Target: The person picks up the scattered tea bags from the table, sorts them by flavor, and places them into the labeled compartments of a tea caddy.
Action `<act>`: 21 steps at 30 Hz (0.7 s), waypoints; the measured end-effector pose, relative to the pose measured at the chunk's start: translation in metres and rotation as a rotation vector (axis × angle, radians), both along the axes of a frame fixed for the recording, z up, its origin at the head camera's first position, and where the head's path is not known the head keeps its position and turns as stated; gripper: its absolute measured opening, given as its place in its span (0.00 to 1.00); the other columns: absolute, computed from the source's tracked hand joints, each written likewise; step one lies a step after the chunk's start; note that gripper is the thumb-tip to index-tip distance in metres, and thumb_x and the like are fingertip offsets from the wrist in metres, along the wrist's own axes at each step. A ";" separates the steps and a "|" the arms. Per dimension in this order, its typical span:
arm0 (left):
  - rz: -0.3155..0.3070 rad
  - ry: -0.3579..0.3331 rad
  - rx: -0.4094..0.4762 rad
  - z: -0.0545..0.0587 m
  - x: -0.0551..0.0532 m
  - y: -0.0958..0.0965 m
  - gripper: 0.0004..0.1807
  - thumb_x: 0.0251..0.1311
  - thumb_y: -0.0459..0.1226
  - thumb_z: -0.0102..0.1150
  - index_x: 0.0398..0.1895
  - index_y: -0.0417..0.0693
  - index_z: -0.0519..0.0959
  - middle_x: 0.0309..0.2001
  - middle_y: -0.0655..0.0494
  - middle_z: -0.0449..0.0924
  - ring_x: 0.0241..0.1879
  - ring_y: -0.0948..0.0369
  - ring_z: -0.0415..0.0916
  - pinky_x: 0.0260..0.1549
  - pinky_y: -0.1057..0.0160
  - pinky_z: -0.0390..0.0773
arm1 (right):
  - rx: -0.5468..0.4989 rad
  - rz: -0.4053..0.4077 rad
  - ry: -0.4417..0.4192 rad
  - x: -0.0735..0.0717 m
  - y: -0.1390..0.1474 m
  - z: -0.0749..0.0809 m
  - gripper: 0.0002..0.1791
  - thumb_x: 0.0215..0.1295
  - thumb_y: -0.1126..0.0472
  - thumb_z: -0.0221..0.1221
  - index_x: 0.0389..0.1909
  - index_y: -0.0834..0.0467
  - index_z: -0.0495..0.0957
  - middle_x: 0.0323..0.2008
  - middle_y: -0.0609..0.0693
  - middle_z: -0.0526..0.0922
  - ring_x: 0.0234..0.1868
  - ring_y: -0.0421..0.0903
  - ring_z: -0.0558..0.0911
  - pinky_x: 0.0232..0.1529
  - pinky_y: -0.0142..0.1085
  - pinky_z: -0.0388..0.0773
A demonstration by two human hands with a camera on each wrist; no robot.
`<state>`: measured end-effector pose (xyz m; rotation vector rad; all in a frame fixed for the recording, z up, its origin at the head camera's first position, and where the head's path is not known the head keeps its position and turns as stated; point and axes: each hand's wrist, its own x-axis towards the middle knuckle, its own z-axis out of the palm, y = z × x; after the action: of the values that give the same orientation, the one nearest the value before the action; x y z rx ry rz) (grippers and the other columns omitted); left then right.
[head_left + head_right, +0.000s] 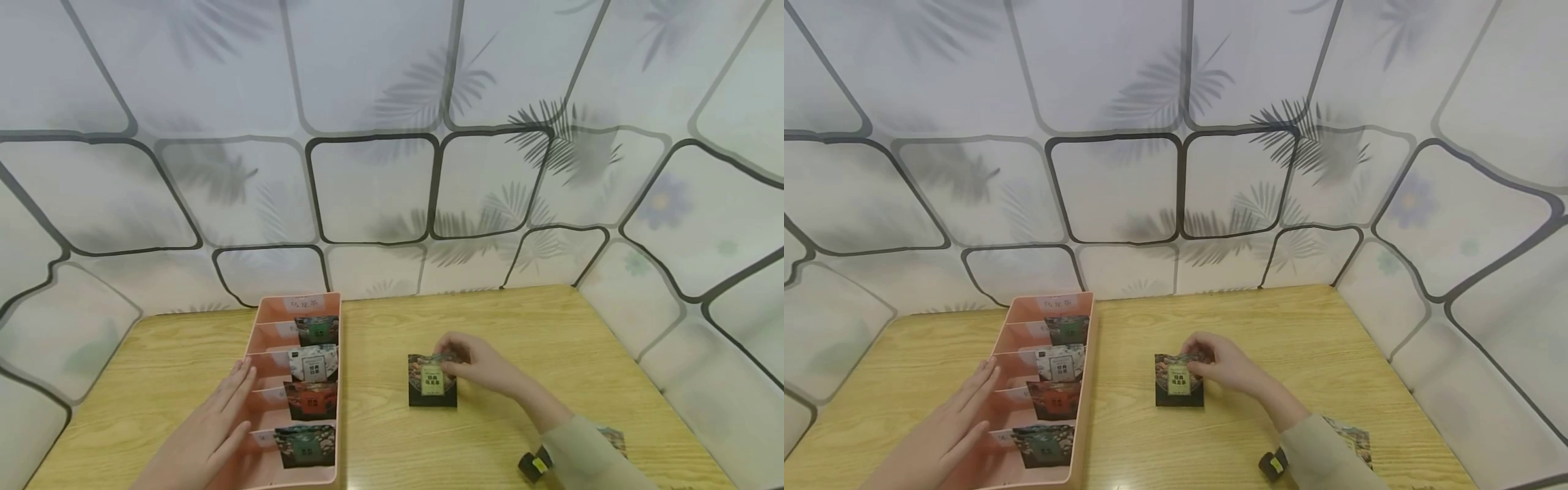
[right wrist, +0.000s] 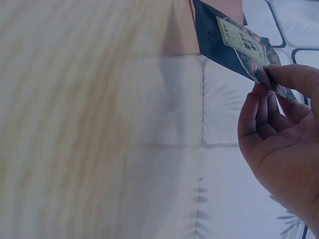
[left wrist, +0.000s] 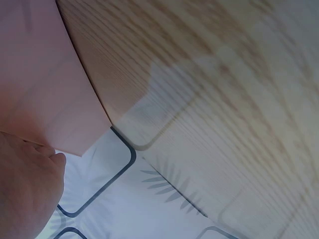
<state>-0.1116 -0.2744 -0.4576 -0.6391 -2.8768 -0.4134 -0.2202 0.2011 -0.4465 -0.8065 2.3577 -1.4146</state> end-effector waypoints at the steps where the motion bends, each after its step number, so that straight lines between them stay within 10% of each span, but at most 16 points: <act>1: 0.001 -0.003 0.001 0.000 0.000 0.000 0.37 0.79 0.45 0.55 0.83 0.38 0.60 0.84 0.39 0.56 0.77 0.86 0.14 0.68 0.91 0.24 | 0.000 -0.005 0.006 -0.002 -0.002 0.002 0.08 0.75 0.67 0.62 0.50 0.64 0.80 0.43 0.57 0.85 0.39 0.36 0.83 0.40 0.33 0.87; 21: 0.021 -0.045 0.003 0.001 0.000 0.001 0.37 0.79 0.46 0.54 0.84 0.39 0.59 0.84 0.39 0.56 0.75 0.87 0.12 0.67 0.92 0.23 | -0.052 -0.023 0.067 -0.041 -0.064 0.043 0.11 0.75 0.67 0.61 0.54 0.66 0.80 0.42 0.59 0.85 0.37 0.41 0.84 0.41 0.39 0.89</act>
<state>-0.1119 -0.2732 -0.4563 -0.6063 -2.9220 -0.4353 -0.2607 0.1369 -0.4039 -0.8557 2.3954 -1.4865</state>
